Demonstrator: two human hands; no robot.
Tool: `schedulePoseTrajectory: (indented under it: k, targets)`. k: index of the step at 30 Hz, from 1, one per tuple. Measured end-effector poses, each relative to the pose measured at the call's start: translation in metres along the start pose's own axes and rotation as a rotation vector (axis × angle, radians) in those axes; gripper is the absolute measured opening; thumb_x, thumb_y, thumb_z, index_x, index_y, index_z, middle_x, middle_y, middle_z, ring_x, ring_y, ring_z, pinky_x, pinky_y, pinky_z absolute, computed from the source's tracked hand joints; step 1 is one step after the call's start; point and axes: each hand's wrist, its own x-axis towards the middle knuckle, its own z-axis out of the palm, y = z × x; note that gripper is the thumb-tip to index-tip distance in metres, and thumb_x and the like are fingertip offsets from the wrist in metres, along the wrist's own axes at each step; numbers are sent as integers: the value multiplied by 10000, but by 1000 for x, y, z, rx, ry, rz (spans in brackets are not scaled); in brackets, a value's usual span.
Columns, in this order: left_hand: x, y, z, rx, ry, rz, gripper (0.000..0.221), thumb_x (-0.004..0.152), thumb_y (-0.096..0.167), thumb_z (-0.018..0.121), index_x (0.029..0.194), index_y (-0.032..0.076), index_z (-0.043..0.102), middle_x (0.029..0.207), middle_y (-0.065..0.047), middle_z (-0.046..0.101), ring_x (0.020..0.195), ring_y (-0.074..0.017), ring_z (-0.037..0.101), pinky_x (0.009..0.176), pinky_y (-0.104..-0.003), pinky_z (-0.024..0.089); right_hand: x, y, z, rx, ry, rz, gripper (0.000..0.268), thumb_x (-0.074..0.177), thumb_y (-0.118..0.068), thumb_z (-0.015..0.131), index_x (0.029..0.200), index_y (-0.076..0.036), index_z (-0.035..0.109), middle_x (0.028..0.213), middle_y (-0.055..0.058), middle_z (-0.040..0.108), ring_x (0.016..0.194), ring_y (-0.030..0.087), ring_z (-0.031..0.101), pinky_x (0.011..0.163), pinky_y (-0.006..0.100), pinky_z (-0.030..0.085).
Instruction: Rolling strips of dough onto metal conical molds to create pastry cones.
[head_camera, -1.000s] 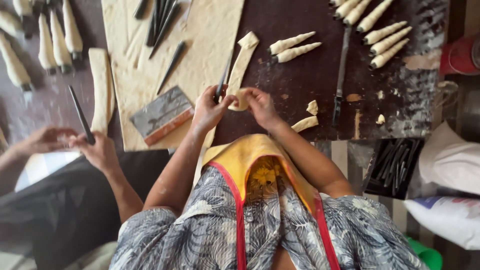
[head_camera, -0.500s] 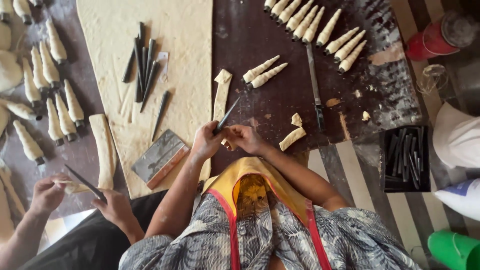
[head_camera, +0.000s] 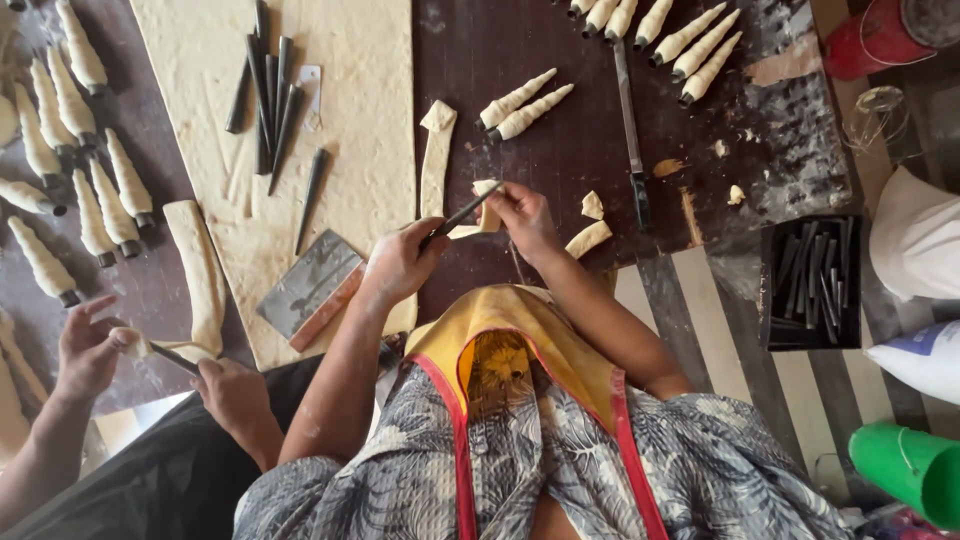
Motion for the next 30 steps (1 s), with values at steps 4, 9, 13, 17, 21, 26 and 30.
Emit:
schedulePoseTrajectory:
  k: [4, 9, 13, 17, 21, 26, 30]
  targets:
    - [-1, 2, -1, 125, 13, 101, 284, 928, 214, 694, 1194, 117, 712, 991, -141, 740, 850, -352, 724, 718, -445, 564, -4, -15, 3, 1, -8, -86, 255, 1021, -109, 658, 1251, -2, 667, 1080, 100, 764, 912, 152, 758, 821, 306, 661]
    - [0, 5, -3, 151, -2, 80, 287, 941, 214, 666, 1211, 133, 716, 1006, -119, 733, 866, -350, 720, 724, -463, 564, -14, -42, 8, -110, -48, 86, 307, 1007, -147, 663, 1290, -28, 674, 1015, 105, 751, 694, 102, 652, 558, 236, 585]
    - [-1, 3, 1, 148, -30, 64, 278, 948, 222, 656, 1202, 123, 711, 998, -133, 737, 853, -349, 720, 714, -465, 559, -11, -11, -6, 46, -73, 122, 289, 1059, -223, 659, 1274, -39, 715, 879, 96, 671, 635, 102, 625, 535, 248, 564]
    - [2, -7, 17, 71, -84, -1, 265, 970, 242, 643, 1174, 86, 713, 951, -173, 739, 859, -352, 726, 738, -454, 557, -6, -1, -8, 78, -92, -220, 252, 1117, -251, 619, 1229, -42, 703, 1205, 95, 744, 1119, 138, 716, 1003, 304, 607]
    - [4, -9, 25, -32, -120, -167, 316, 979, 292, 615, 1194, 73, 692, 863, -167, 741, 807, -281, 742, 729, -407, 558, -14, -11, -2, -93, 31, -20, 252, 1087, -205, 643, 1249, -44, 749, 853, 90, 705, 722, 102, 595, 627, 245, 536]
    - [4, -13, 31, -60, -67, -175, 336, 976, 283, 619, 1214, 56, 685, 845, -166, 733, 795, -259, 724, 720, -382, 550, -17, -11, -3, -16, 54, -6, 260, 1046, -187, 629, 1277, -82, 686, 960, 57, 722, 847, 128, 719, 708, 260, 604]
    - [1, -7, 28, -21, -29, -307, 317, 984, 266, 651, 1223, 63, 700, 814, -213, 697, 778, -342, 686, 711, -417, 548, -16, 19, -13, 45, 156, -19, 224, 1014, -143, 663, 1188, -5, 696, 1069, 77, 772, 928, 145, 760, 825, 287, 644]
